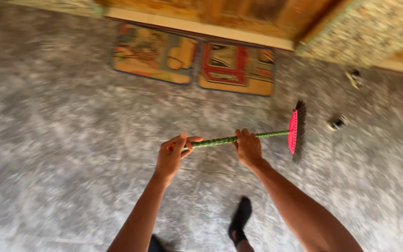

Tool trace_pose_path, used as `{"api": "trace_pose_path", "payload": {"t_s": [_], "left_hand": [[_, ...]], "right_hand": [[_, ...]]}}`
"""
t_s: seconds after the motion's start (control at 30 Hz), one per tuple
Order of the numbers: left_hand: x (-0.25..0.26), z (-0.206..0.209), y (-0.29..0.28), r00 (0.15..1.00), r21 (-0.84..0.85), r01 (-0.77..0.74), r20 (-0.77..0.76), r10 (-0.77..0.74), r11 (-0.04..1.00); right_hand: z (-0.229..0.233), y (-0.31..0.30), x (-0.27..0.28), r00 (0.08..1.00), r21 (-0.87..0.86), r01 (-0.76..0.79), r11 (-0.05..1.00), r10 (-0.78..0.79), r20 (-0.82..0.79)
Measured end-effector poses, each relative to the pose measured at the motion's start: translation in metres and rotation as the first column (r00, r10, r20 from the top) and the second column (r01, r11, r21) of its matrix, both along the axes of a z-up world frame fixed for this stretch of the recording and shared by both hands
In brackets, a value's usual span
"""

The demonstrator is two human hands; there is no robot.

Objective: The person is sweeping the tiled entryway and indoor floor with a broom.

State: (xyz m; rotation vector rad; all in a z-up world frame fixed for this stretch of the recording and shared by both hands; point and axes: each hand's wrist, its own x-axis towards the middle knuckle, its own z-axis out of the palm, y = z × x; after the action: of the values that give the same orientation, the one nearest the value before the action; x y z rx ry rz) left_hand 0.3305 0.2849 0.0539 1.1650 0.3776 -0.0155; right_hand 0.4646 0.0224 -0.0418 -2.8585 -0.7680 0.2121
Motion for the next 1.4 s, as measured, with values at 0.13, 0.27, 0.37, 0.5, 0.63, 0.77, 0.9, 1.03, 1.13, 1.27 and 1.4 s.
{"api": "trace_pose_path", "payload": {"t_s": [0.13,0.27,0.37,0.5,0.63,0.77,0.9,1.03,1.13,1.27,1.4], "left_hand": [[0.09,-0.022,-0.122,0.991,-0.05,0.131,0.001,-0.131,0.99],[0.153,-0.049,-0.23,0.965,-0.054,0.253,-0.062,-0.256,0.966],[0.186,-0.066,-0.288,0.95,-0.07,0.304,-0.053,-0.308,0.95],[0.208,-0.081,-0.324,0.927,0.036,0.369,-0.088,-0.365,0.929],[0.222,-0.092,-0.312,0.945,0.096,0.316,0.057,-0.322,0.944],[0.212,-0.088,-0.248,0.984,0.15,0.171,0.021,-0.176,0.974],[0.181,-0.059,-0.161,0.995,0.19,0.092,-0.049,-0.084,0.978],[0.137,-0.037,-0.081,0.997,0.241,-0.029,-0.061,0.045,0.97],[0.093,-0.039,-0.02,0.981,0.19,-0.15,0.153,0.122,0.97],[0.033,-0.008,0.059,0.967,0.265,-0.253,0.065,0.245,0.931],[-0.041,0.0,0.139,0.928,0.293,-0.368,0.055,0.369,0.882]], "right_hand": [[-0.018,-0.141,0.054,0.988,-0.028,0.153,0.988,-0.154,-0.031],[-0.038,-0.255,0.084,0.957,-0.032,0.286,0.958,-0.287,-0.04],[-0.058,-0.314,0.104,0.933,0.014,0.357,0.934,-0.356,-0.057],[-0.119,-0.352,0.115,0.91,0.147,0.413,0.899,-0.402,-0.099],[-0.171,-0.324,0.137,0.902,0.231,0.421,0.877,-0.379,-0.207],[-0.193,-0.233,0.148,0.908,0.276,0.381,0.882,-0.3,-0.294],[-0.194,-0.131,0.143,0.938,0.324,0.271,0.906,-0.172,-0.301],[-0.171,-0.023,0.123,0.957,0.392,0.148,0.908,-0.032,-0.287],[-0.156,0.059,0.101,0.95,0.414,0.07,0.907,0.066,-0.305],[-0.15,0.166,0.058,0.919,0.424,-0.006,0.905,0.173,-0.355],[-0.145,0.274,-0.002,0.879,0.436,-0.111,0.893,0.293,-0.376]]}}
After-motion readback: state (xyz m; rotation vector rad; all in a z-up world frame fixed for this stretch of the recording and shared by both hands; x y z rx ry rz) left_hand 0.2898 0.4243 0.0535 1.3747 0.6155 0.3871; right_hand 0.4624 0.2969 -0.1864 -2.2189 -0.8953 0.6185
